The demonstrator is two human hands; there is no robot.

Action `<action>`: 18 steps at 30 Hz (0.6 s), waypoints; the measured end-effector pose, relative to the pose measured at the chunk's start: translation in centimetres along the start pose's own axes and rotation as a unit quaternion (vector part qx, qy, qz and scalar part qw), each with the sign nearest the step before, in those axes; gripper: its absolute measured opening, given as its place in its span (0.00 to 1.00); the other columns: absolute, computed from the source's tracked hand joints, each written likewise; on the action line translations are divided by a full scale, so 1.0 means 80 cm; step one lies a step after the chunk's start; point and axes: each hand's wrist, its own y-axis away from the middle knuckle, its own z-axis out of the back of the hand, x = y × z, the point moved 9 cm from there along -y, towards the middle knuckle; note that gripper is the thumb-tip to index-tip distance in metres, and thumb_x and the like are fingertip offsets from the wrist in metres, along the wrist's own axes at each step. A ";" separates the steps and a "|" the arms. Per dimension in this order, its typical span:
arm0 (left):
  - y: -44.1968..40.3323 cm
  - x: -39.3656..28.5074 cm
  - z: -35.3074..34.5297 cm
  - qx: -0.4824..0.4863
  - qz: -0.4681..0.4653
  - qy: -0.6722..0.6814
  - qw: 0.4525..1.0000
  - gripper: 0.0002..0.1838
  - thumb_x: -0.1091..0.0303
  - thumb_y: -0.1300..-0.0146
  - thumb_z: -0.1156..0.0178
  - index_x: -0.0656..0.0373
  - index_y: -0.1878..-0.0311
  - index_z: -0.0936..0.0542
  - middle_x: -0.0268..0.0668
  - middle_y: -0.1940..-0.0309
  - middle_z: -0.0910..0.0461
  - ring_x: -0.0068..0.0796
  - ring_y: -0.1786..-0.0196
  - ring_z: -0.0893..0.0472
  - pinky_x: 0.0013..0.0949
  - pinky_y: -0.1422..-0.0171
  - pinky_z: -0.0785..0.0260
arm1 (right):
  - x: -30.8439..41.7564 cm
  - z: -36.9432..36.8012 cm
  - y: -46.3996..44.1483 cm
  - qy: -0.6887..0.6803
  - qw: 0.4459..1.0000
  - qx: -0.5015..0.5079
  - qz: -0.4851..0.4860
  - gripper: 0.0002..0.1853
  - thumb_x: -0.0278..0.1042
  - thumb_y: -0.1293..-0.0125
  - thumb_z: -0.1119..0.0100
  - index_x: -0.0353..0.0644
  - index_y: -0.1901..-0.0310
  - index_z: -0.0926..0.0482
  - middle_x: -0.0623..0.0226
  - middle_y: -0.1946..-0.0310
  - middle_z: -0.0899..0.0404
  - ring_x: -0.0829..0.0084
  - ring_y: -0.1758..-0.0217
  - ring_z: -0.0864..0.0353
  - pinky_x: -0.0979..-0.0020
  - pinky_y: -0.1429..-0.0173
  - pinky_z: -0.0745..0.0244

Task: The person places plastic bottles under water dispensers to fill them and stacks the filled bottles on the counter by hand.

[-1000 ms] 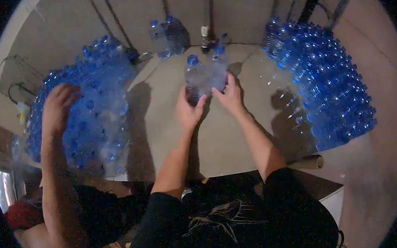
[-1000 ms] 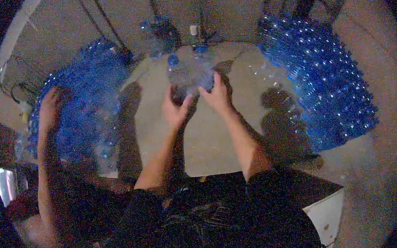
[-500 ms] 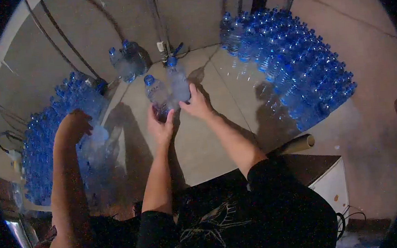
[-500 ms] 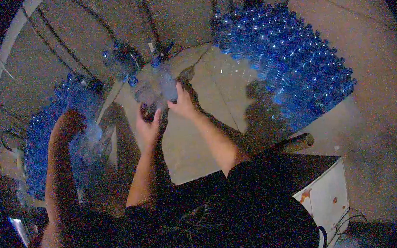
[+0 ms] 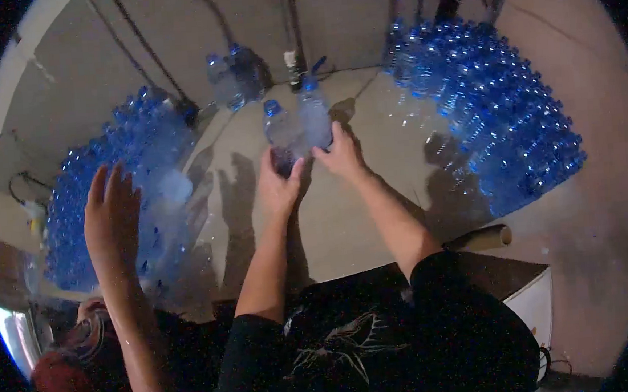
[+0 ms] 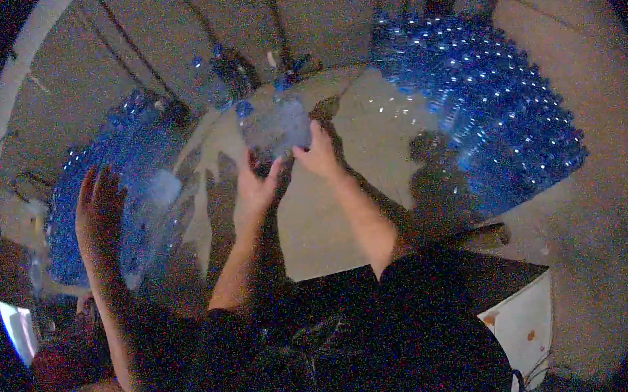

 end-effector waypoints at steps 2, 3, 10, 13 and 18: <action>-0.001 0.009 0.000 -0.021 -0.031 0.002 0.999 0.41 0.56 0.44 0.25 0.64 0.31 0.31 0.53 0.40 0.20 0.48 0.38 0.19 0.43 0.34 0.28 | 0.014 0.007 -0.001 0.012 1.000 0.027 -0.008 0.44 0.44 0.47 0.25 0.34 0.33 0.37 0.36 0.46 0.23 0.40 0.42 0.22 0.49 0.39 0.26; -0.004 0.019 -0.004 -0.024 -0.026 0.005 0.999 0.41 0.55 0.44 0.25 0.63 0.31 0.30 0.53 0.41 0.20 0.48 0.39 0.19 0.43 0.35 0.28 | 0.000 -0.001 -0.001 0.017 0.998 0.034 -0.047 0.43 0.44 0.47 0.25 0.35 0.33 0.35 0.40 0.47 0.21 0.40 0.44 0.21 0.50 0.41 0.25; -0.005 0.020 -0.007 -0.030 0.007 0.063 0.998 0.38 0.56 0.46 0.26 0.62 0.35 0.28 0.52 0.46 0.18 0.50 0.44 0.17 0.46 0.39 0.25 | -0.010 -0.009 -0.006 -0.019 0.999 -0.002 0.034 0.33 0.41 0.45 0.26 0.39 0.40 0.28 0.55 0.44 0.22 0.57 0.42 0.19 0.57 0.38 0.26; 0.004 0.010 0.005 -0.051 -0.029 0.024 0.998 0.39 0.54 0.45 0.26 0.58 0.33 0.30 0.50 0.45 0.19 0.51 0.42 0.18 0.48 0.37 0.27 | -0.024 -0.016 -0.012 -0.039 0.998 0.023 0.032 0.34 0.32 0.44 0.26 0.34 0.38 0.32 0.47 0.42 0.24 0.58 0.40 0.19 0.61 0.37 0.24; -0.001 0.023 -0.003 -0.039 -0.042 -0.017 0.998 0.43 0.45 0.44 0.28 0.57 0.30 0.31 0.51 0.40 0.21 0.56 0.40 0.20 0.50 0.35 0.27 | -0.045 -0.025 -0.016 -0.078 0.996 0.001 0.030 0.39 0.38 0.48 0.25 0.30 0.37 0.33 0.39 0.44 0.24 0.44 0.43 0.21 0.54 0.37 0.27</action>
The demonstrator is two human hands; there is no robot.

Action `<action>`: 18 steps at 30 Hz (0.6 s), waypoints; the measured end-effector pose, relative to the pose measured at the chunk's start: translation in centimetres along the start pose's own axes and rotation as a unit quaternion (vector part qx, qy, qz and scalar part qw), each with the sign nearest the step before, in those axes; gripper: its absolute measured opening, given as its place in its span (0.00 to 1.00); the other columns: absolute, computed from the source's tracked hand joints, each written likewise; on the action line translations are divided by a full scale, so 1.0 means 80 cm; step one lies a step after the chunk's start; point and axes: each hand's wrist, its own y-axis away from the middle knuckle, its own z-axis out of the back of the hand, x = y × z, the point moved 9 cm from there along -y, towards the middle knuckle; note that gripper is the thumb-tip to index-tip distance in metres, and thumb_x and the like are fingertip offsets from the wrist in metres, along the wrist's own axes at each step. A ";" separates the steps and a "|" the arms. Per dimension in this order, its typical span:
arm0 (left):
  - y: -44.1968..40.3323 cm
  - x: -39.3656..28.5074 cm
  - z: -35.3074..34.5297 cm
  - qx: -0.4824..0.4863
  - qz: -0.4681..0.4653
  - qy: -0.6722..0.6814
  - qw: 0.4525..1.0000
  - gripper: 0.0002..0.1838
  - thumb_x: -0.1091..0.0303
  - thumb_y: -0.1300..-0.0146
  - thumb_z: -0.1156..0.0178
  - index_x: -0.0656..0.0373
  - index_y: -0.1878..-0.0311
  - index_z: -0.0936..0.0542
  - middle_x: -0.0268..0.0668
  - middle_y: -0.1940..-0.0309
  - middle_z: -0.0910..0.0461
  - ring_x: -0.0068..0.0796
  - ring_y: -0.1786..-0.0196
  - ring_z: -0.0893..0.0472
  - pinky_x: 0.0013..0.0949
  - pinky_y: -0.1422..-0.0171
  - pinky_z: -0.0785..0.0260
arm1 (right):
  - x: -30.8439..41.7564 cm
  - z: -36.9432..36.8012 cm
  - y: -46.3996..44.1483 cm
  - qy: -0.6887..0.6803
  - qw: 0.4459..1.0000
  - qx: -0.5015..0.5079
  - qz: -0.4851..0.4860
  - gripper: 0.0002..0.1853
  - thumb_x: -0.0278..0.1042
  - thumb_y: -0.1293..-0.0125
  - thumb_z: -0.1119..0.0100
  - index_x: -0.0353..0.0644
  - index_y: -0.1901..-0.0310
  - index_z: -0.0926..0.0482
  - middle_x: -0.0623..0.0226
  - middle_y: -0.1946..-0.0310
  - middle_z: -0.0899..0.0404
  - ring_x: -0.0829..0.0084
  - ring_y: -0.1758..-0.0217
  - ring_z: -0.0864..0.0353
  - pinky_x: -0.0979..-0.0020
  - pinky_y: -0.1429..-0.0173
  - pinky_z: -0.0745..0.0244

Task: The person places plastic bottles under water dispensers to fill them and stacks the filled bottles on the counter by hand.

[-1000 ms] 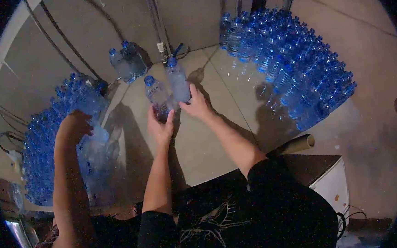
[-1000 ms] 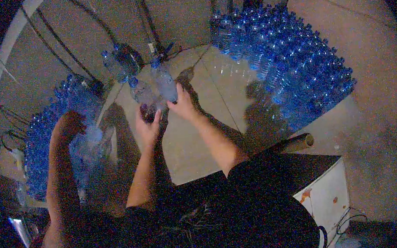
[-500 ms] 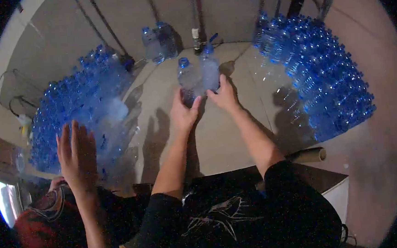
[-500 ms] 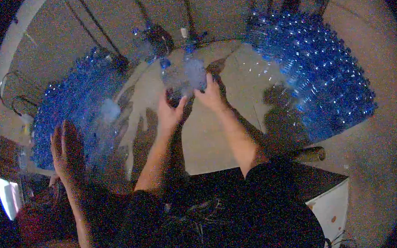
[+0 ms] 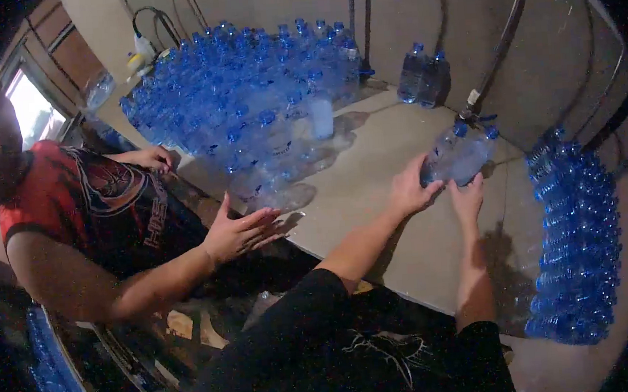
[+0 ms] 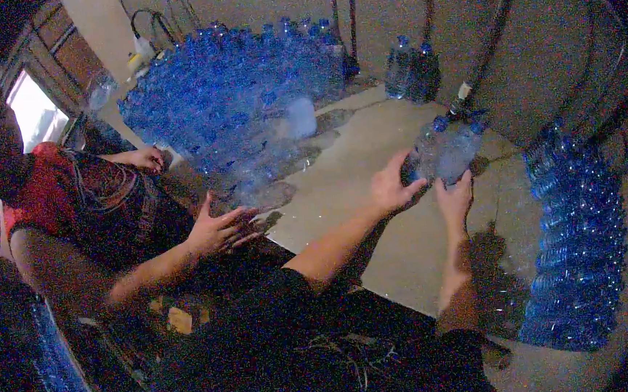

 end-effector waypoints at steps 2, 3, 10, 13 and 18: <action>0.002 -0.005 0.006 0.000 0.002 -0.009 1.000 0.43 0.45 0.44 0.28 0.56 0.30 0.31 0.51 0.40 0.21 0.56 0.40 0.20 0.50 0.35 0.27 | 0.008 0.001 0.002 0.006 1.000 0.006 -0.008 0.39 0.39 0.47 0.25 0.30 0.37 0.33 0.40 0.44 0.23 0.45 0.42 0.21 0.55 0.37 0.27; 0.002 -0.003 0.008 -0.001 0.009 -0.004 1.000 0.43 0.46 0.44 0.28 0.57 0.30 0.31 0.51 0.40 0.21 0.55 0.40 0.20 0.49 0.36 0.27 | 0.010 0.000 0.002 0.007 1.000 0.007 -0.007 0.39 0.38 0.47 0.25 0.31 0.37 0.32 0.40 0.44 0.23 0.46 0.42 0.21 0.55 0.37 0.27; -0.001 -0.006 -0.005 0.060 0.070 0.118 0.989 0.39 0.51 0.45 0.26 0.64 0.35 0.27 0.54 0.43 0.19 0.48 0.41 0.18 0.45 0.36 0.26 | 0.009 0.005 0.005 0.007 1.000 0.006 -0.021 0.37 0.39 0.48 0.24 0.33 0.39 0.30 0.47 0.44 0.21 0.47 0.42 0.21 0.56 0.37 0.27; -0.001 0.005 -0.012 -0.001 0.005 0.100 0.995 0.40 0.54 0.47 0.24 0.60 0.34 0.28 0.50 0.45 0.18 0.50 0.44 0.17 0.45 0.39 0.25 | 0.033 0.015 0.006 0.065 0.998 -0.004 -0.003 0.35 0.37 0.48 0.25 0.35 0.40 0.31 0.48 0.46 0.22 0.51 0.43 0.20 0.57 0.41 0.25; -0.002 0.003 -0.002 -0.037 -0.023 0.038 0.998 0.40 0.57 0.47 0.24 0.59 0.33 0.28 0.49 0.45 0.18 0.51 0.43 0.17 0.44 0.39 0.25 | 0.049 0.017 0.008 0.050 0.998 0.017 -0.028 0.45 0.45 0.48 0.25 0.32 0.33 0.37 0.37 0.43 0.24 0.40 0.40 0.23 0.51 0.38 0.27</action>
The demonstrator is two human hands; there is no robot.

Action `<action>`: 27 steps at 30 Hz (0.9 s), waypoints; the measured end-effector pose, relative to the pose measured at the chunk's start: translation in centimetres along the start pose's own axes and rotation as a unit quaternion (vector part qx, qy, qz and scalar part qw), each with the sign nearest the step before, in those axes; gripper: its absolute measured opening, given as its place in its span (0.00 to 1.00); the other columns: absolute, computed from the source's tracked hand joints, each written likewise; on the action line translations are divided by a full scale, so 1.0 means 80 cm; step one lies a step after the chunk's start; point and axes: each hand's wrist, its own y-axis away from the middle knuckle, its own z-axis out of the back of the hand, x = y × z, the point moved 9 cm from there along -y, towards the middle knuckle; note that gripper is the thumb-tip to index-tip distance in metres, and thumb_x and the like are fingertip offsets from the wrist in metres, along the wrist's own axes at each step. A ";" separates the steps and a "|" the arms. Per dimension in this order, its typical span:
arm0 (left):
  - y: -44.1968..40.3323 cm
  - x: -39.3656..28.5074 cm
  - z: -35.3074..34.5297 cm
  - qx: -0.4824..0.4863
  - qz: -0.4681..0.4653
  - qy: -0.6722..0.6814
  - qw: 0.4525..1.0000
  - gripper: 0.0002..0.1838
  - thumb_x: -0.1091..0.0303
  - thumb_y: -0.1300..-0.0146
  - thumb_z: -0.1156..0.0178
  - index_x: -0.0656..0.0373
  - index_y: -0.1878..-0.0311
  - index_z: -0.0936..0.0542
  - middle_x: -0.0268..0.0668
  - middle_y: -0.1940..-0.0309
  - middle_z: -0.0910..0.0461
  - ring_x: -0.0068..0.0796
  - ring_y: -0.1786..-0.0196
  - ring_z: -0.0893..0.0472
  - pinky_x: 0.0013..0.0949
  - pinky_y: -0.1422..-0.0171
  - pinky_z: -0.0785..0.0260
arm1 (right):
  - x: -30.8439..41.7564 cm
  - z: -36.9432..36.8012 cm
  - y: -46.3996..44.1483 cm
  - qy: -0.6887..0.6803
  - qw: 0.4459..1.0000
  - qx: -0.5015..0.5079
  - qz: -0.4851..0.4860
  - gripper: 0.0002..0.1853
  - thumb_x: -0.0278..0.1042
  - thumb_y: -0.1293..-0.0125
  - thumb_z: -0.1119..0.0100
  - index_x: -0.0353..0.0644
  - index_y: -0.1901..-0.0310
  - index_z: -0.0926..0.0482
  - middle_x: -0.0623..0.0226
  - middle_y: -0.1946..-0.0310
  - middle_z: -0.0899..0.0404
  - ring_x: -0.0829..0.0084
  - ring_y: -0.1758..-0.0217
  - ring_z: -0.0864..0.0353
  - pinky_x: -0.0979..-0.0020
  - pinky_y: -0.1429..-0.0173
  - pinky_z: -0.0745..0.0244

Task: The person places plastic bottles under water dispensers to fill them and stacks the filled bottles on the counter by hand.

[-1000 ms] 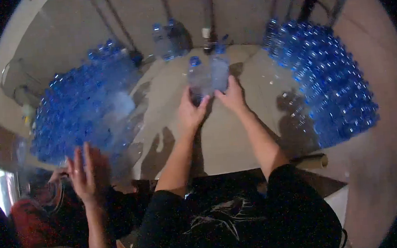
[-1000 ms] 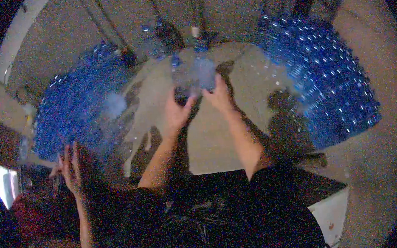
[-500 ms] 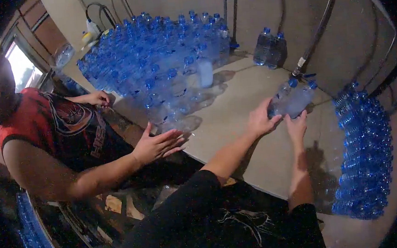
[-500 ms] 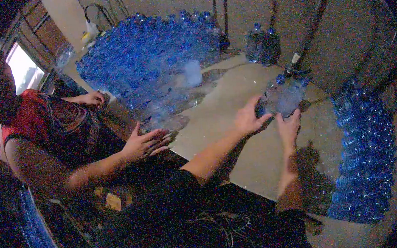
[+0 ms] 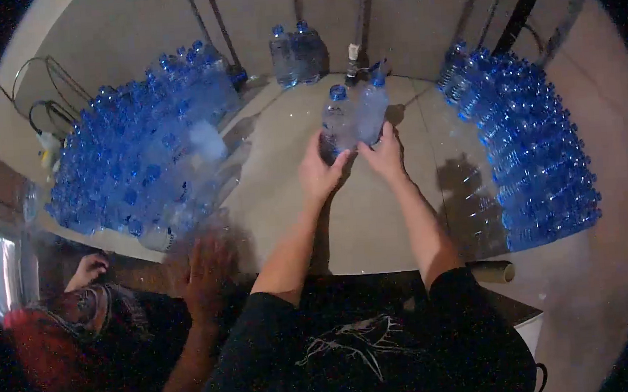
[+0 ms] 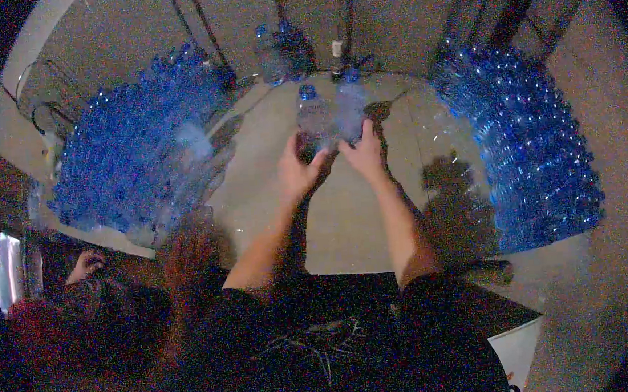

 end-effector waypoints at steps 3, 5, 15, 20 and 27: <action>0.001 -0.003 -0.008 0.039 0.044 0.036 0.998 0.42 0.59 0.47 0.23 0.65 0.31 0.30 0.54 0.40 0.20 0.48 0.38 0.19 0.44 0.33 0.28 | -0.012 0.000 0.000 0.022 1.000 -0.010 0.005 0.47 0.46 0.48 0.25 0.32 0.32 0.39 0.36 0.43 0.25 0.39 0.41 0.23 0.51 0.37 0.27; 0.002 -0.007 -0.007 0.033 0.044 0.017 0.998 0.42 0.58 0.48 0.23 0.65 0.32 0.30 0.53 0.41 0.20 0.48 0.39 0.19 0.44 0.34 0.27 | -0.021 -0.004 -0.001 0.045 0.999 -0.008 -0.001 0.46 0.46 0.47 0.25 0.31 0.33 0.39 0.36 0.43 0.25 0.38 0.41 0.23 0.50 0.37 0.27; 0.002 -0.015 0.004 0.028 0.044 -0.013 0.999 0.42 0.57 0.48 0.22 0.63 0.33 0.28 0.52 0.43 0.18 0.49 0.41 0.17 0.45 0.36 0.26 | -0.009 -0.001 0.001 0.055 0.998 -0.017 0.020 0.42 0.47 0.46 0.25 0.35 0.36 0.36 0.38 0.48 0.22 0.39 0.46 0.22 0.48 0.43 0.26; 0.002 -0.014 0.004 0.033 0.050 -0.036 0.998 0.43 0.56 0.48 0.22 0.63 0.31 0.30 0.52 0.43 0.18 0.50 0.40 0.18 0.44 0.36 0.26 | -0.012 -0.002 0.000 0.026 1.000 -0.007 0.005 0.47 0.49 0.48 0.23 0.33 0.34 0.38 0.38 0.46 0.23 0.40 0.42 0.23 0.50 0.40 0.27; 0.000 -0.008 0.003 0.032 0.047 -0.029 0.998 0.45 0.53 0.49 0.22 0.63 0.30 0.30 0.51 0.42 0.18 0.49 0.40 0.18 0.44 0.35 0.27 | -0.023 -0.010 -0.001 -0.071 0.997 -0.026 0.002 0.58 0.50 0.51 0.21 0.31 0.26 0.46 0.36 0.38 0.28 0.43 0.34 0.26 0.54 0.32 0.29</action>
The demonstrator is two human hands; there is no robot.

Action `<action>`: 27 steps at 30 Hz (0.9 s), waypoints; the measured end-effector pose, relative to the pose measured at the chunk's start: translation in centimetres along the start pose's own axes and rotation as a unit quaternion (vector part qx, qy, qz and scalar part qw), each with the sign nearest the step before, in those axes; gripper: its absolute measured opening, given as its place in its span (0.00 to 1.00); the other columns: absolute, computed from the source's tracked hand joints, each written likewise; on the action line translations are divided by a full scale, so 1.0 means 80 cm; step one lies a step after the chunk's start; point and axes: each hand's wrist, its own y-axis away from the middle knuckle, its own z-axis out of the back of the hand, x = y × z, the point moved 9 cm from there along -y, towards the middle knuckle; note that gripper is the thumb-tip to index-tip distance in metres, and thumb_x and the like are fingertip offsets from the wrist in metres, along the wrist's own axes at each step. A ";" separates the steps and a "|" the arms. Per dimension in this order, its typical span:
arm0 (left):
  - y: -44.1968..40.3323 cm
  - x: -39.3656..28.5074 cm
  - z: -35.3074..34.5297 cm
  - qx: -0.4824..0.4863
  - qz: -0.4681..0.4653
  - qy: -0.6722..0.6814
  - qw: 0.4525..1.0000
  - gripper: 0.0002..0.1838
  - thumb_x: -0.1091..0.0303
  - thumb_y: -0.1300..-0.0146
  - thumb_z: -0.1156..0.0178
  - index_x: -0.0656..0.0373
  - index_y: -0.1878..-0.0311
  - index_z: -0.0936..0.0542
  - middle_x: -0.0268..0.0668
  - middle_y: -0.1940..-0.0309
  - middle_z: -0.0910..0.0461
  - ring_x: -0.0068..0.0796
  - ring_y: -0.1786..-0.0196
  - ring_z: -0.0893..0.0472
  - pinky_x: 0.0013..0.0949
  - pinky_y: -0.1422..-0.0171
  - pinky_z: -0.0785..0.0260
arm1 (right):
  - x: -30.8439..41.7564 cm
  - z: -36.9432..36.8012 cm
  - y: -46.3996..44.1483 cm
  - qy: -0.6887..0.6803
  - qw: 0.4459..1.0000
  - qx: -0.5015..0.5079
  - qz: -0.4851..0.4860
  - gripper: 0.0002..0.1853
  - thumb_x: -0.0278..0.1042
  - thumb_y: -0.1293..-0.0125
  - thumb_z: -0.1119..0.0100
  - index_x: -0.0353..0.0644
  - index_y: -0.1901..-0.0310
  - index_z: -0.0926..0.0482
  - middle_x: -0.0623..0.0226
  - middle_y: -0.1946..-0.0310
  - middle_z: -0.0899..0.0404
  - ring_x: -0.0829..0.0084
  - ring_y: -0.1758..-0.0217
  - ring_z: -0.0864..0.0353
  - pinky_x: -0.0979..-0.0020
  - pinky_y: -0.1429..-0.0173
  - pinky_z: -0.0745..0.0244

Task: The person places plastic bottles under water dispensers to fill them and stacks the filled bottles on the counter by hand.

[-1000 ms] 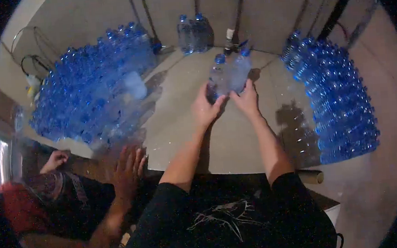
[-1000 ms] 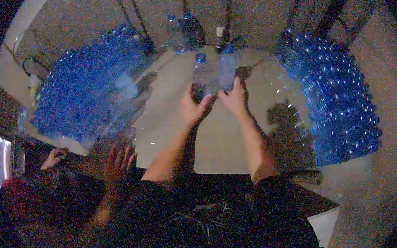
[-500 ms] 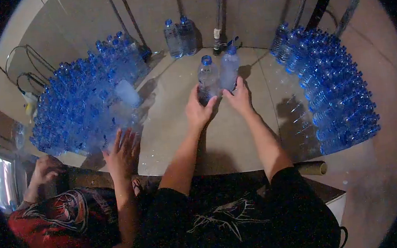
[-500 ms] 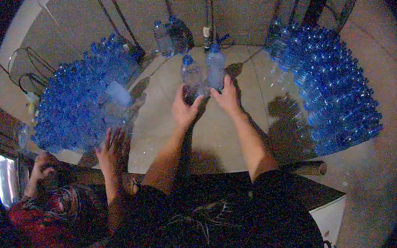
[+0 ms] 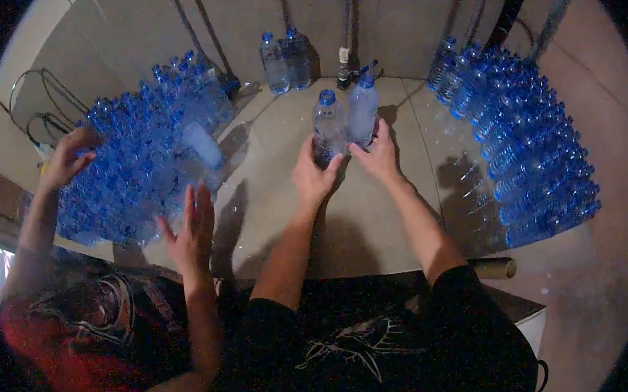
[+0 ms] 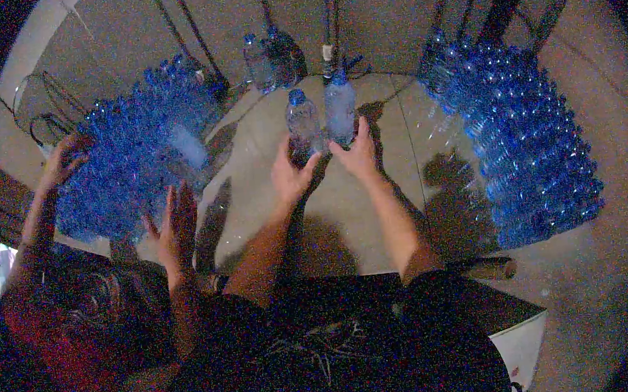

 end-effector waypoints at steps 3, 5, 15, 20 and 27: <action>-0.002 0.010 -0.002 -0.008 -0.007 0.000 1.000 0.42 0.55 0.48 0.23 0.59 0.31 0.29 0.50 0.42 0.19 0.49 0.40 0.18 0.44 0.36 0.27 | 0.013 0.005 -0.002 0.019 0.999 0.013 -0.023 0.59 0.49 0.51 0.21 0.30 0.25 0.49 0.35 0.36 0.30 0.43 0.32 0.28 0.54 0.30 0.31; -0.002 0.002 0.001 0.004 -0.001 -0.001 1.000 0.44 0.54 0.48 0.23 0.61 0.31 0.30 0.50 0.41 0.19 0.49 0.39 0.19 0.43 0.35 0.27 | 0.037 0.013 -0.005 0.083 0.996 0.004 -0.033 0.59 0.47 0.52 0.21 0.30 0.25 0.49 0.35 0.36 0.30 0.43 0.33 0.28 0.53 0.31 0.31; -0.001 -0.014 0.010 -0.002 -0.005 -0.008 1.000 0.40 0.58 0.48 0.23 0.55 0.32 0.29 0.51 0.42 0.19 0.51 0.40 0.19 0.45 0.37 0.27 | 0.053 0.021 0.001 0.086 0.996 0.001 -0.030 0.42 0.44 0.46 0.23 0.31 0.36 0.36 0.43 0.48 0.20 0.46 0.47 0.18 0.53 0.44 0.24; -0.001 0.004 -0.004 -0.016 -0.013 0.021 1.000 0.39 0.60 0.48 0.23 0.56 0.33 0.28 0.51 0.41 0.20 0.51 0.39 0.20 0.45 0.36 0.28 | 0.049 0.023 0.010 0.079 0.996 -0.026 0.027 0.39 0.41 0.44 0.23 0.32 0.37 0.35 0.44 0.50 0.19 0.49 0.50 0.16 0.57 0.49 0.22; -0.026 -0.034 -0.031 0.092 0.012 -0.003 0.996 0.39 0.60 0.49 0.22 0.57 0.33 0.24 0.49 0.44 0.17 0.47 0.41 0.18 0.42 0.37 0.27 | 0.036 0.052 0.040 0.040 0.998 -0.050 -0.021 0.40 0.44 0.44 0.24 0.34 0.35 0.35 0.42 0.46 0.21 0.44 0.44 0.20 0.54 0.42 0.24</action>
